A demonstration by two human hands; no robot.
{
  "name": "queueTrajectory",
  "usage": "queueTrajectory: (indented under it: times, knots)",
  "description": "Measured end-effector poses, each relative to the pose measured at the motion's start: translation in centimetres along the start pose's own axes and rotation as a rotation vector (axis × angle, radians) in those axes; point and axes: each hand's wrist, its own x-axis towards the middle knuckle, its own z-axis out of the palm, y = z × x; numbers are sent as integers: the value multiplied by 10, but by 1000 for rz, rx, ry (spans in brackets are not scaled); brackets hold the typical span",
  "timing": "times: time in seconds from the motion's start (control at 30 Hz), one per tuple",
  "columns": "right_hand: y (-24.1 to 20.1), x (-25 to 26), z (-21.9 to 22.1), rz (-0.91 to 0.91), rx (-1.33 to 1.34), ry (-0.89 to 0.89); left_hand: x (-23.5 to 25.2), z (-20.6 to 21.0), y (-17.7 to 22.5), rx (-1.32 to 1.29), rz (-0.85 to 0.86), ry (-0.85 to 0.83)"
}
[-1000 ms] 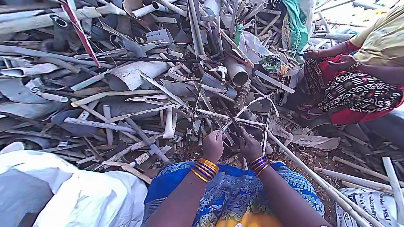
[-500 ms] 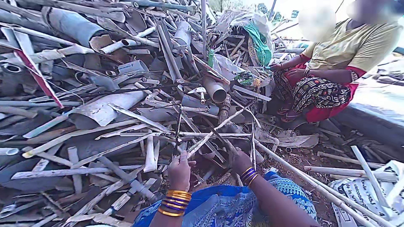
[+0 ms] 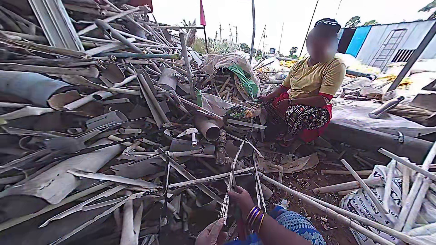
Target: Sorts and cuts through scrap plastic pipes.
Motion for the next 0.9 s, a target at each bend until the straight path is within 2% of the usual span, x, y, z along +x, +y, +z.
queueTrajectory:
  times: [0.17,0.3,0.4,0.47,0.57,0.63,0.7,0.9]
  knots:
    - [-12,3,-11,53,88,1,13,-16,1,88,-62,-317]
    - [-18,-4,-15,47,-9,-32,31,-24,12,285,-68,-234]
    - [0,-8,-14,56,-258,-55,33,-23,12,349,-45,-276]
    - [16,-12,-9,80,-367,-67,35,-22,7,555,-16,-371]
    - [28,-14,-4,103,-429,-121,42,-18,0,1105,45,-469]
    - [25,-15,-4,100,-457,-195,43,-6,-2,1388,-30,-417]
    - [21,-18,-3,98,-499,-257,46,4,-7,1513,-115,-302]
    - [19,-11,-11,84,-548,-252,55,9,-3,1444,-105,-204]
